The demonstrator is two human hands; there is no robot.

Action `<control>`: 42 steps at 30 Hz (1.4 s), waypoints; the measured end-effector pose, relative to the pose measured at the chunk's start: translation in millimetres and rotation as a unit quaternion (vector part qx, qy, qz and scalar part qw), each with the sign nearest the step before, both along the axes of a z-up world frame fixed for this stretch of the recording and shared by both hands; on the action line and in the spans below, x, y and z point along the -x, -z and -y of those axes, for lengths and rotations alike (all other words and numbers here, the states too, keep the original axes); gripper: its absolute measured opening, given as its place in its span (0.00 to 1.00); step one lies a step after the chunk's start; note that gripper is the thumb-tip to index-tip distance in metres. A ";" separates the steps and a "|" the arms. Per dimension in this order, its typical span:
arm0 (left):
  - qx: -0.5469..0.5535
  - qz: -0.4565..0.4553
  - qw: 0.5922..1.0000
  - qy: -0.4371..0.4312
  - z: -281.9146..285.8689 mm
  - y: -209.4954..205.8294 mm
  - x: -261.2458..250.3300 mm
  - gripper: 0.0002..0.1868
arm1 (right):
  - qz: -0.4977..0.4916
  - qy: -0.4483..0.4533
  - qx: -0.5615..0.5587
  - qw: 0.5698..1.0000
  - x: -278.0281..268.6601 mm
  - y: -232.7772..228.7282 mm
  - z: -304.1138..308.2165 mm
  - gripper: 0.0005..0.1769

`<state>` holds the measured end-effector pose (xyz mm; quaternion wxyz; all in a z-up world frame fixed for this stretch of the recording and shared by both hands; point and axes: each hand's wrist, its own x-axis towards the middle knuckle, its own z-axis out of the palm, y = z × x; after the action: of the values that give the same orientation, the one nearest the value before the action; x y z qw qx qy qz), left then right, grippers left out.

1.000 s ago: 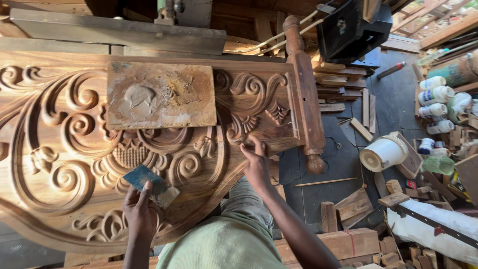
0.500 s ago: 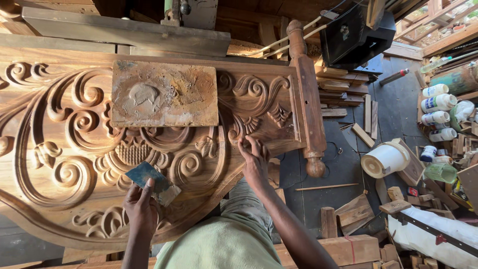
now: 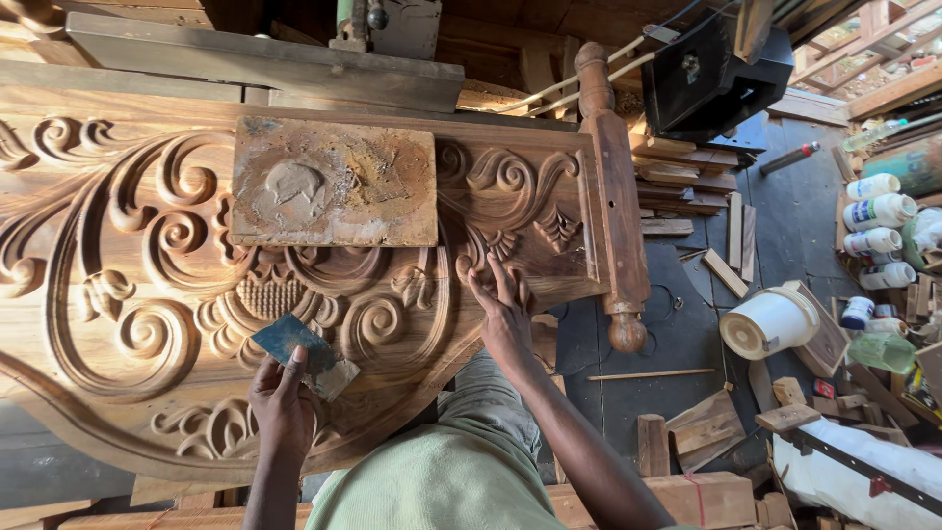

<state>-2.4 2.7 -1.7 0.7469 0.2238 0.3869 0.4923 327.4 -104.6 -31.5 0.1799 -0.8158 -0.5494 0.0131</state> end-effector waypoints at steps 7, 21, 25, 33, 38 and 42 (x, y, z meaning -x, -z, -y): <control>0.002 -0.013 1.000 0.000 2.4 -1.4 -0.8 0.09 | -0.026 -0.031 -0.039 0.998 -1.6 7.7 12.4 0.42; 0.012 0.013 1.000 -0.021 5.0 1.2 4.1 0.08 | 0.003 -0.029 -0.029 0.999 -47.3 -15.6 -39.7 0.67; 0.050 -0.039 0.998 -0.023 6.5 -15.2 3.6 0.11 | 0.022 0.001 -0.025 0.999 -48.6 -27.1 -31.8 0.64; 0.024 -0.060 0.997 0.039 18.8 -38.5 -51.8 0.17 | -0.121 -0.245 -0.102 0.957 31.0 -80.6 25.1 0.27; 0.018 -0.085 0.993 0.078 22.2 -56.1 -61.9 0.10 | -0.149 -0.294 -0.026 0.944 64.3 -130.0 39.4 0.31; 0.033 -0.106 0.990 0.081 25.9 -72.3 -60.5 0.09 | -0.126 -0.314 -0.035 0.940 71.9 -150.0 34.5 0.34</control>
<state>58.1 -23.2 70.7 0.7460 0.2811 0.4606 0.3902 255.4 -139.1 118.5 0.2622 -0.5868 -0.7508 0.1523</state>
